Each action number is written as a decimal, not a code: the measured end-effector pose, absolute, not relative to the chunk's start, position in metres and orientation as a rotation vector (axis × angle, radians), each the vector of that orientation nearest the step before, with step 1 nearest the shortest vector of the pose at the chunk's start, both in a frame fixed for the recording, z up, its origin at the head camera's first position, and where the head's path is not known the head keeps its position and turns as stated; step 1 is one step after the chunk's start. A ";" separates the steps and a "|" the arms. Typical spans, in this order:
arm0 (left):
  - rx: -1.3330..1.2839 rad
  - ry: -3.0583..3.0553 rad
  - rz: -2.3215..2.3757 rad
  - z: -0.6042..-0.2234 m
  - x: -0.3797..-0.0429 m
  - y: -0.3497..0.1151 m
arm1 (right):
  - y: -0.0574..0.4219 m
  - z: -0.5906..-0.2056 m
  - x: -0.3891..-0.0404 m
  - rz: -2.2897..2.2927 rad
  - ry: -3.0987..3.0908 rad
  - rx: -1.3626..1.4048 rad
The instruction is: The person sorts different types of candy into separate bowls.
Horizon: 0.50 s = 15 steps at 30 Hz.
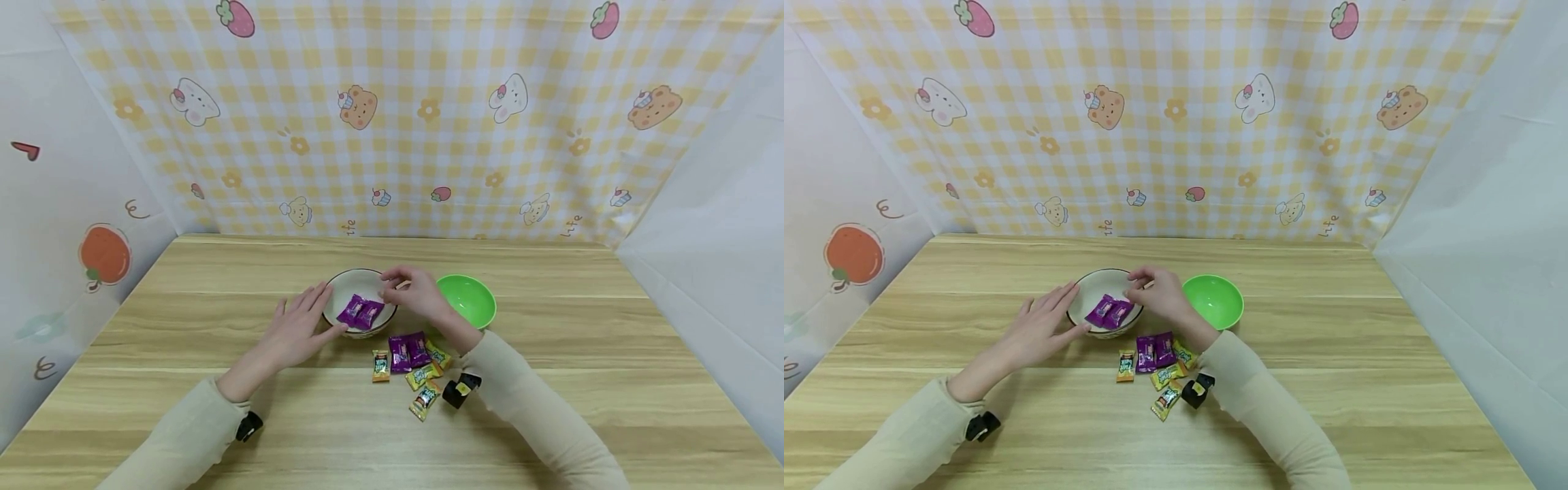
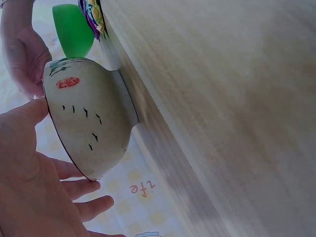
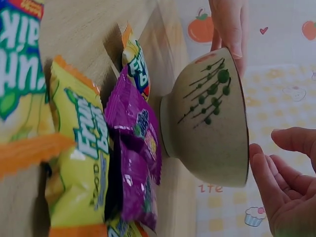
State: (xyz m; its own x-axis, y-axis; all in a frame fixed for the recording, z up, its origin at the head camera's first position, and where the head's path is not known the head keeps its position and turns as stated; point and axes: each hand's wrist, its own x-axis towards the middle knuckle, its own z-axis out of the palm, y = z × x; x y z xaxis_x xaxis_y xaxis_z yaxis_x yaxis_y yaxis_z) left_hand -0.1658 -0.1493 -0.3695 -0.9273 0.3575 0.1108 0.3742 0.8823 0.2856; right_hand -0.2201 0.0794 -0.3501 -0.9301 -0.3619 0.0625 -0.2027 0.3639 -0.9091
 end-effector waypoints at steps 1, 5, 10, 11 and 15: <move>-0.584 -2.992 -0.469 -0.370 -0.166 -0.149 | 0.080 -0.350 -0.220 -1.621 2.458 -0.533; -0.586 -2.991 -0.462 -0.370 -0.166 -0.149 | 0.086 -0.346 -0.215 -1.606 2.470 -0.738; -0.581 -2.985 -0.458 -0.370 -0.166 -0.149 | 0.097 -0.347 -0.206 -1.481 2.500 -1.063; -0.580 -2.984 -0.458 -0.370 -0.166 -0.149 | 0.100 -0.348 -0.204 -1.452 2.499 -1.104; -0.579 -2.983 -0.457 -0.370 -0.166 -0.149 | 0.109 -0.353 -0.195 -1.365 2.490 -1.178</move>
State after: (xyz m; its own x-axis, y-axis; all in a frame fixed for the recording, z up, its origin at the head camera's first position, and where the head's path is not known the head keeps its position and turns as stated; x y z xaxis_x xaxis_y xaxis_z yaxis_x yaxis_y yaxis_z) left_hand -0.1657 -0.1488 -0.3705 -0.9267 0.3552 0.1226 0.3756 0.8849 0.2756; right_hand -0.1949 0.1087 -0.3529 -0.7045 -0.6496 0.2859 -0.5903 0.3128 -0.7441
